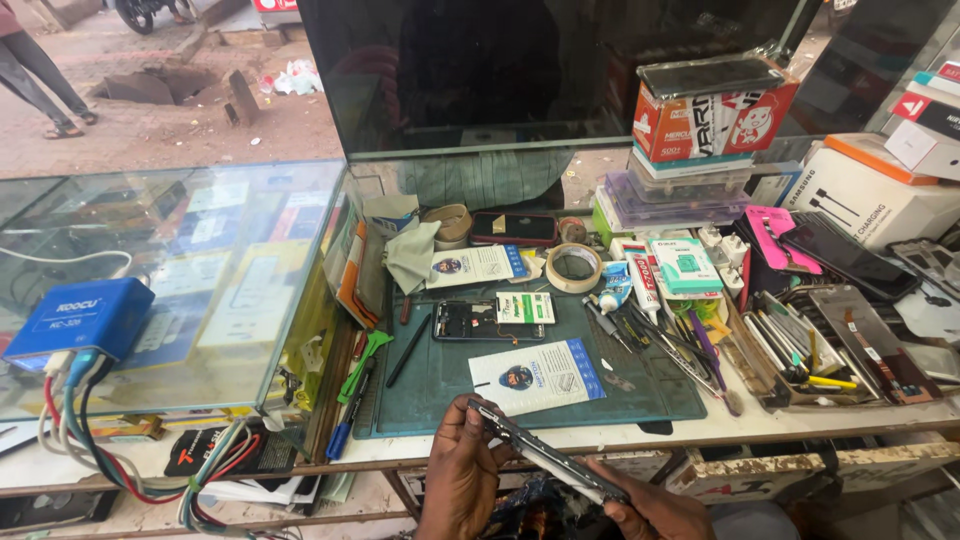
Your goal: The person prepares a smartphone battery by applying adhesive tape to its connector. They then pick up the disassembled phone, inspect the internal components, and place the battery into the phone's chassis.
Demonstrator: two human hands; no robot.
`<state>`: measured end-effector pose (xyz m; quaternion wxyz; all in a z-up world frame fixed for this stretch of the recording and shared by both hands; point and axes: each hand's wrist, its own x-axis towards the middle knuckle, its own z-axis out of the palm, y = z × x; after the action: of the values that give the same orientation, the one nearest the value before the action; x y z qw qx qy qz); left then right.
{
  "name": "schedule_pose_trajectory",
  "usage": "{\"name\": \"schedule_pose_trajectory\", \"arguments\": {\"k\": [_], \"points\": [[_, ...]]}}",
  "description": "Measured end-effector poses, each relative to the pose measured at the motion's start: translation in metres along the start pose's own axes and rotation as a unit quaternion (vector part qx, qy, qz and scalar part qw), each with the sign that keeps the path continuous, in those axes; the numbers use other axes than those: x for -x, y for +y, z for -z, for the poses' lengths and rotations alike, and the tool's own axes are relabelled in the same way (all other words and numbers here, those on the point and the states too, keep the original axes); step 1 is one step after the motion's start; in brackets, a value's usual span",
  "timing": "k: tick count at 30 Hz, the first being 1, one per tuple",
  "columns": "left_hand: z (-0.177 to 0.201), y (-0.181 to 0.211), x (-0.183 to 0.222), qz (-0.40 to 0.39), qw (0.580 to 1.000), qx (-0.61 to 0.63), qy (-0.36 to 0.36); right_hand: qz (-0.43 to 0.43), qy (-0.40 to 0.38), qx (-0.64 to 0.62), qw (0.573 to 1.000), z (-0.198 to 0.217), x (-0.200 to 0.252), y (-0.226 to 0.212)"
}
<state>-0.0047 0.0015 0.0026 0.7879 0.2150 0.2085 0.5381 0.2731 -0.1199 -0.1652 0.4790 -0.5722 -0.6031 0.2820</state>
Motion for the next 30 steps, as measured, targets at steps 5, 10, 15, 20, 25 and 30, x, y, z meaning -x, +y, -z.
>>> {"name": "schedule_pose_trajectory", "arguments": {"k": [5,10,15,20,25,30], "points": [[0.011,-0.008,-0.009,-0.035,0.999,-0.022,-0.013,0.014,-0.223,-0.074,0.972,0.013,-0.017,0.078],[0.009,-0.008,-0.015,-0.014,0.998,-0.065,0.000,-0.136,-0.180,0.050,0.973,0.013,-0.045,0.024],[-0.015,0.002,-0.004,0.009,0.988,-0.150,0.036,-0.301,-0.055,0.237,0.922,0.017,-0.030,-0.116],[-0.035,0.005,0.002,0.054,0.971,-0.234,0.025,0.075,0.129,0.073,0.986,0.019,-0.017,-0.205],[-0.051,0.012,0.018,0.073,0.985,-0.124,-0.095,0.262,0.100,0.206,0.938,0.022,-0.026,-0.238],[-0.050,0.012,0.020,0.054,0.983,-0.112,-0.136,0.248,0.060,0.188,0.948,0.016,-0.023,-0.239]]}}
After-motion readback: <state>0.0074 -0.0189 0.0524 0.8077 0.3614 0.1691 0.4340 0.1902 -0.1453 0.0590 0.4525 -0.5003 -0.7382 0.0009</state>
